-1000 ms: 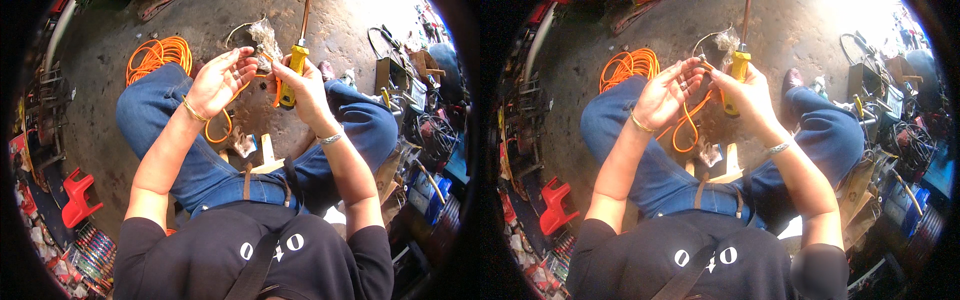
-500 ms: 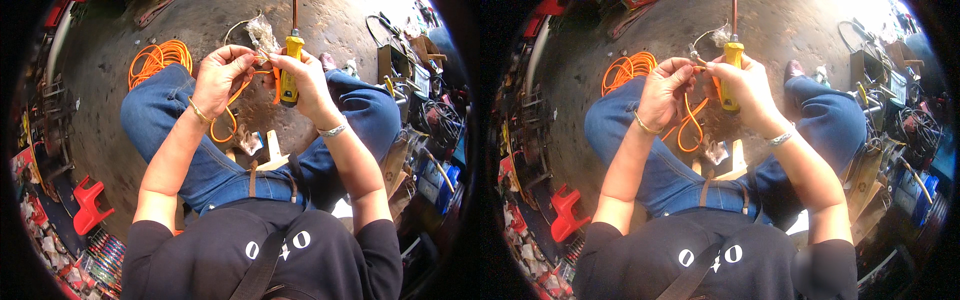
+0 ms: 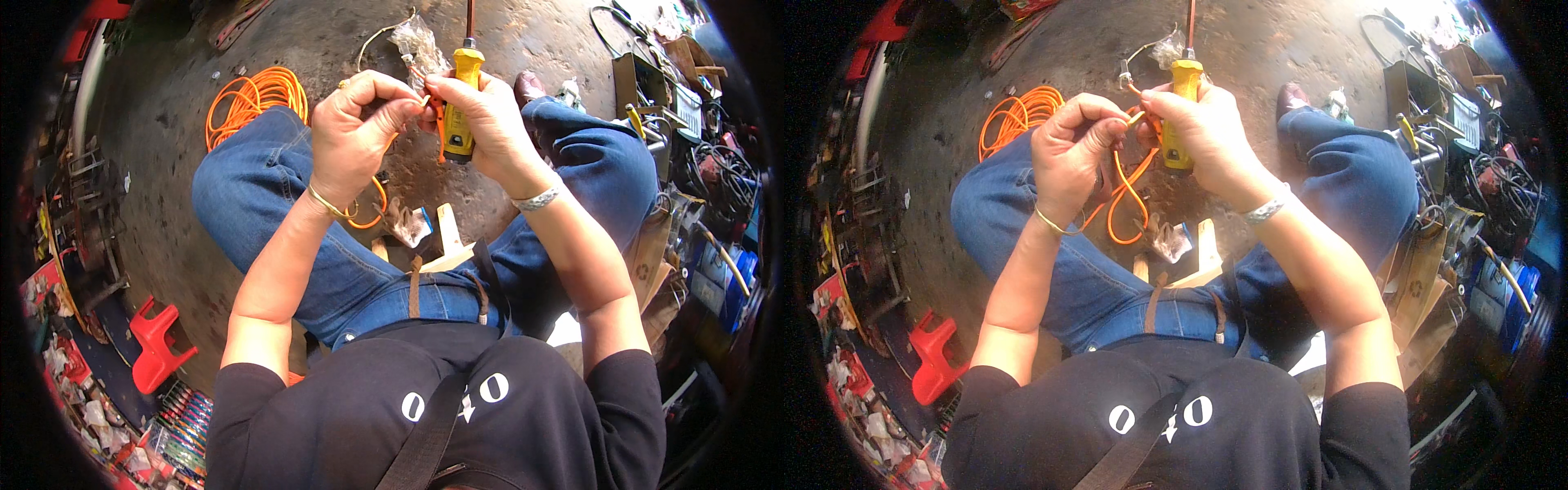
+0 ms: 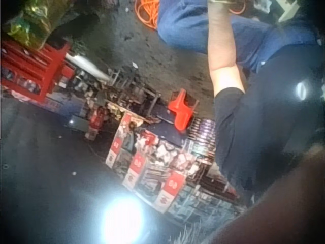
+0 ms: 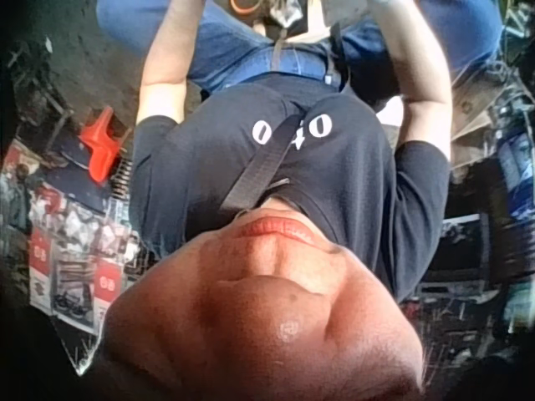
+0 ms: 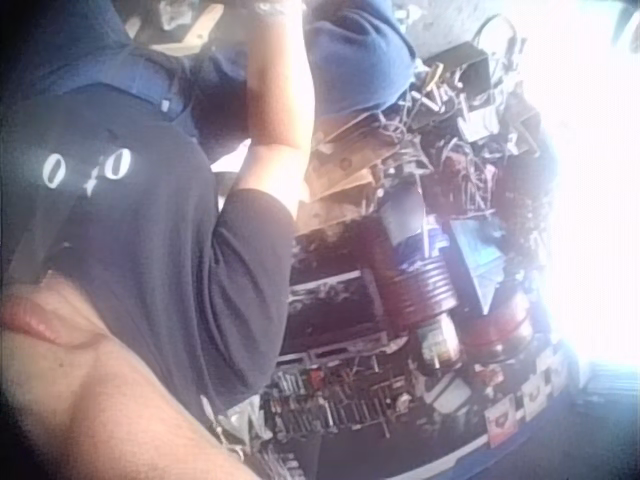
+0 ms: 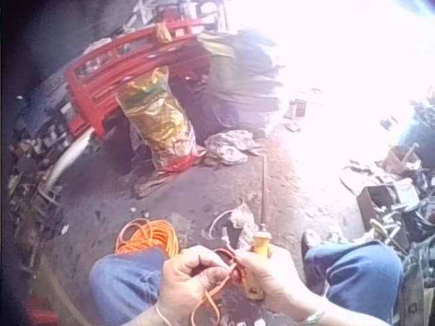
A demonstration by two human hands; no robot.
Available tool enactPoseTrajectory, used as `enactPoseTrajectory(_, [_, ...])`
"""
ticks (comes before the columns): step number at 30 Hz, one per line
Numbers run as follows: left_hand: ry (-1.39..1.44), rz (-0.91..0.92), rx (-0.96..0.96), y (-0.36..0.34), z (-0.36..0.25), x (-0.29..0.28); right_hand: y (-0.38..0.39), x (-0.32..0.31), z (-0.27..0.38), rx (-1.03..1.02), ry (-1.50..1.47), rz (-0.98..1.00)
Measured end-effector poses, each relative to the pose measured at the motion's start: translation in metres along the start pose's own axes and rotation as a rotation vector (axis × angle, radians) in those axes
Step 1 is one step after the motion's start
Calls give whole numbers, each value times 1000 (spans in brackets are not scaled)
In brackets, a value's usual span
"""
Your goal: The person sits on the floor and uses a soldering iron to heat and attach a small metal connector to the end of an orange wire. They then insert the connector into a yellow plastic housing and continue to solder additional wire ends.
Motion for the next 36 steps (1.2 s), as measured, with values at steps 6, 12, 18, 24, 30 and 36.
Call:
enactPoseTrajectory(6, [-293, 33, 247, 7, -6, 16, -5, 1, -10, -20, 105, -107])
enactPoseTrajectory(12, [557, -69, -555, 1, 34, 0, 0, 4, 4, -151, 24, 54])
enactPoseTrajectory(18, [627, -115, -559, 3, 42, -5, 11, 19, 23, -837, 661, -13])
enactPoseTrajectory(24, [668, -78, -637, 3, 41, -6, 6, 10, 12, -238, 175, 52])
enactPoseTrajectory(30, [743, -2, -639, 2, 39, -6, 3, 14, 18, -533, 501, -13])
enactPoseTrajectory(36, [955, -138, -669, -12, 32, -19, 2, 3, 14, -405, 391, -118])
Point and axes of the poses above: each hand's wrist, its own y-axis away from the middle knuckle, its own x-axis out of the palm, z = x × y, the point moved 5 cm from there along -y, towards the middle knuckle, and after that the axes turned 10 degrees about -z, right-handed, at the moved point
